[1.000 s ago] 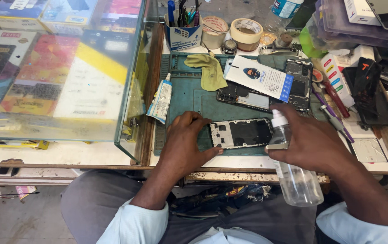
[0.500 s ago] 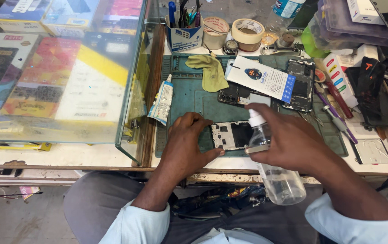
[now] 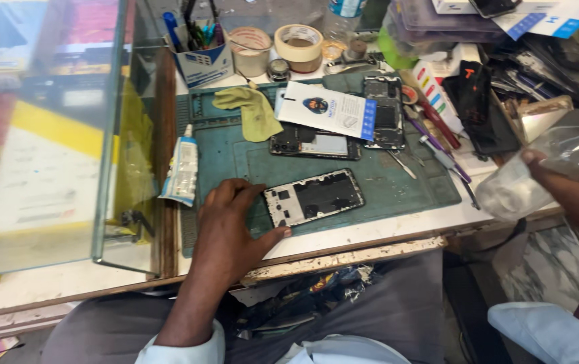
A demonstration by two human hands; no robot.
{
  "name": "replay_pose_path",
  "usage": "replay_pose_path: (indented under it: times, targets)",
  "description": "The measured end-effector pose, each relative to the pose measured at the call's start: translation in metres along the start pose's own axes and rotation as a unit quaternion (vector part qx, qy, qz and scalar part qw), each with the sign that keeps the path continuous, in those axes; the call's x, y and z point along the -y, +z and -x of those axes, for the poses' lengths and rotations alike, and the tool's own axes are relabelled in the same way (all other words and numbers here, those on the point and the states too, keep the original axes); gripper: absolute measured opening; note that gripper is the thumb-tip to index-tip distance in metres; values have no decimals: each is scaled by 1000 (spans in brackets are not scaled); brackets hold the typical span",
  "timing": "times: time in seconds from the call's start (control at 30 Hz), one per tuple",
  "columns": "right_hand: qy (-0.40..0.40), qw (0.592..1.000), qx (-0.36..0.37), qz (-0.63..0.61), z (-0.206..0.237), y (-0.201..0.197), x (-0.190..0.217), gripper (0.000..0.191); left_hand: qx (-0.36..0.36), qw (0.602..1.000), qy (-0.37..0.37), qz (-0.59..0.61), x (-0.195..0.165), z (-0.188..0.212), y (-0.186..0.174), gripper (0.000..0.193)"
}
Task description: The person disassembles a mobile phone using a metal tool and hands, then applies a liquid from a spray bottle to the internal components.
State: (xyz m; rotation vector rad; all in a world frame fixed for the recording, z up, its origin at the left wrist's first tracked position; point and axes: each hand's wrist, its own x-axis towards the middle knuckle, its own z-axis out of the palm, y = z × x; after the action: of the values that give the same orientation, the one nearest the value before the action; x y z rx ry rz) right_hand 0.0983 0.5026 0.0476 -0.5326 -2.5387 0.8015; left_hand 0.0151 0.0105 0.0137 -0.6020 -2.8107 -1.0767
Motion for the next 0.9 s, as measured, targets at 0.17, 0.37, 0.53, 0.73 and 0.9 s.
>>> replay_pose_path:
  times: [0.17, 0.37, 0.53, 0.73, 0.9]
  targets:
    - [63, 997, -33, -30, -5, -9, -44, 50, -11, 1000, 10, 0, -4, -4, 5, 77]
    - [-137, 977, -161, -24, 9, 18, -38, 71, -9, 1000, 11, -3, -8, -6, 6, 76]
    - [-30, 994, -94, -49, -7, 24, -81, 53, -14, 999, 28, 11, -5, -8, 5, 72]
    - [78, 967, -41, -240, -4, 37, -92, 47, -21, 999, 39, 14, 3, -12, 9, 74]
    - [61, 839, 64, -537, 15, 94, 14, 45, -13, 1000, 22, 10, 4, -16, 12, 75]
